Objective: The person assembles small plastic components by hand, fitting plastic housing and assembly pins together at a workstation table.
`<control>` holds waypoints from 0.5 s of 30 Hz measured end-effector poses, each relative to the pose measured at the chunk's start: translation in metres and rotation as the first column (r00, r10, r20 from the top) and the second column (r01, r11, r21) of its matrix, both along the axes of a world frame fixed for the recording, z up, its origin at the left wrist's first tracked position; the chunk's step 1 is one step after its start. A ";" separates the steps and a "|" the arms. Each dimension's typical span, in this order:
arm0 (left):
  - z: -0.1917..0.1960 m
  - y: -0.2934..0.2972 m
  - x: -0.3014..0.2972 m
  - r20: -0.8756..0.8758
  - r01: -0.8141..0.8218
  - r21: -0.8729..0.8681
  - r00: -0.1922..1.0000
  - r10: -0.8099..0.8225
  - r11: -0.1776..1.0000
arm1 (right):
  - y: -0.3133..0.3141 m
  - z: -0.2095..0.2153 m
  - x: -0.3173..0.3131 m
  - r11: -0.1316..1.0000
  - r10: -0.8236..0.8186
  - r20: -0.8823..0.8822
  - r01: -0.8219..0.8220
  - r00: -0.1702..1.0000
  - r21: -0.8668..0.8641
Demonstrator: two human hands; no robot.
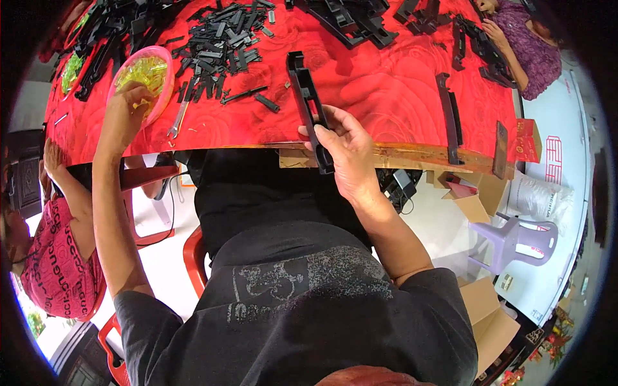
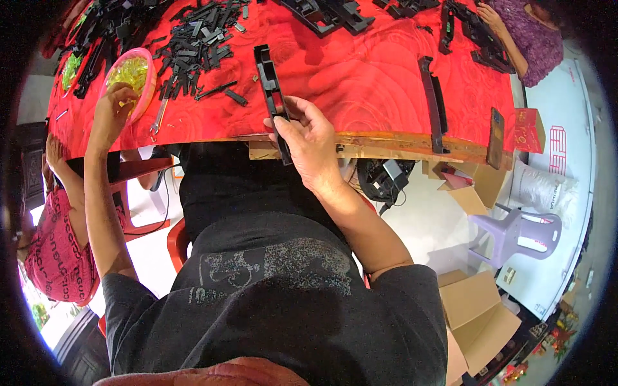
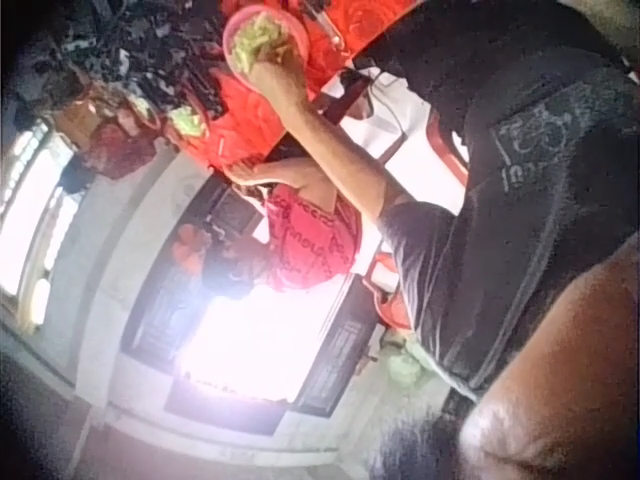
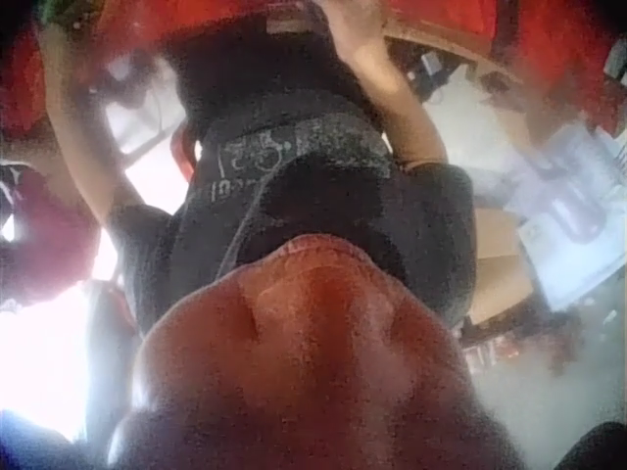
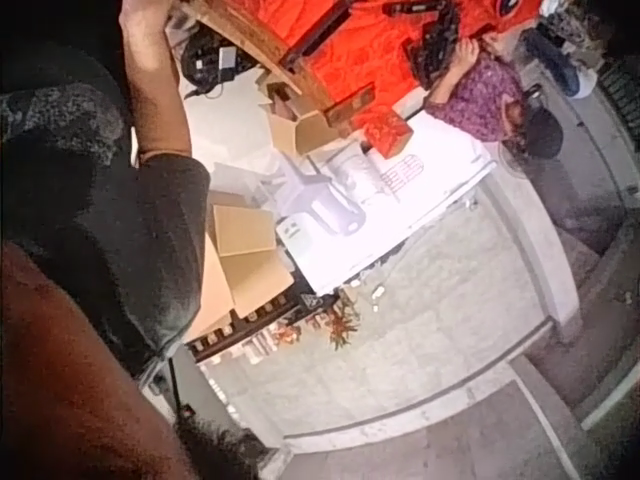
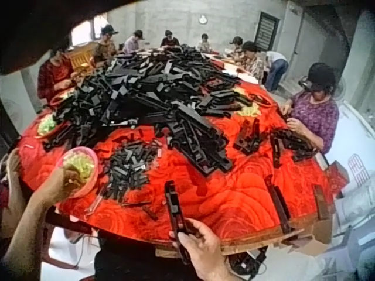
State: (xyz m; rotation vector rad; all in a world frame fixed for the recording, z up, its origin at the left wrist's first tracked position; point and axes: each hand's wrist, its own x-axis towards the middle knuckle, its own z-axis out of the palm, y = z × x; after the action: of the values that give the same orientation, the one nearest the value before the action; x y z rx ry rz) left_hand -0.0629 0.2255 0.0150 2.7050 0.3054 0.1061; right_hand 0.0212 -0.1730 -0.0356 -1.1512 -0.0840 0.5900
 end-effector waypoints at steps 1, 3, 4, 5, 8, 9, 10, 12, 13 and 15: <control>-0.002 0.000 -0.001 0.001 0.007 -0.002 1.000 -0.007 1.000 | 0.001 0.001 0.000 1.000 -0.007 0.001 0.007 1.000 -0.002; -0.005 0.000 -0.001 0.097 -0.055 -0.042 0.994 0.058 0.998 | 0.001 0.002 -0.001 1.000 -0.016 -0.007 0.016 1.000 0.018; -0.006 0.002 0.000 0.098 -0.051 -0.043 0.994 0.055 0.998 | 0.001 0.002 -0.001 1.000 -0.019 -0.006 0.019 1.000 0.017; -0.006 0.003 0.000 0.116 -0.052 0.027 0.992 0.048 0.998 | 0.000 0.001 0.000 1.000 -0.013 -0.010 0.014 1.000 0.022; -0.009 0.002 0.002 0.188 -0.074 0.043 0.980 0.065 0.996 | 0.000 0.002 0.000 1.000 0.000 -0.018 0.000 1.000 0.009; -0.009 0.001 0.002 0.240 -0.094 -0.012 0.966 0.094 0.995 | 0.000 0.003 0.000 1.000 0.010 -0.022 -0.010 1.000 -0.009; -0.004 -0.005 0.004 0.239 -0.090 -0.014 0.967 0.091 0.996 | 0.000 0.002 0.000 1.000 0.006 -0.022 -0.006 1.000 -0.010; 0.008 -0.017 0.007 0.182 -0.166 -0.082 0.967 0.178 0.983 | 0.001 0.000 0.000 1.000 -0.004 0.018 0.004 1.000 0.015; 0.013 -0.024 0.008 0.182 -0.167 -0.081 0.967 0.180 0.983 | 0.002 0.000 -0.001 1.000 -0.002 0.017 0.002 1.000 0.016; 0.014 -0.042 0.016 0.271 -0.055 -0.160 0.958 0.097 0.986 | 0.001 -0.002 -0.001 1.000 -0.007 0.024 0.007 1.000 0.018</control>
State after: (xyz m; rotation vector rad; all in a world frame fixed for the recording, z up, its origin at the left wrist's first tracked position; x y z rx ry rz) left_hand -0.0468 0.1837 0.0293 2.4875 0.3184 0.4623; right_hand 0.0204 -0.1722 -0.0373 -1.1410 -0.1057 0.5681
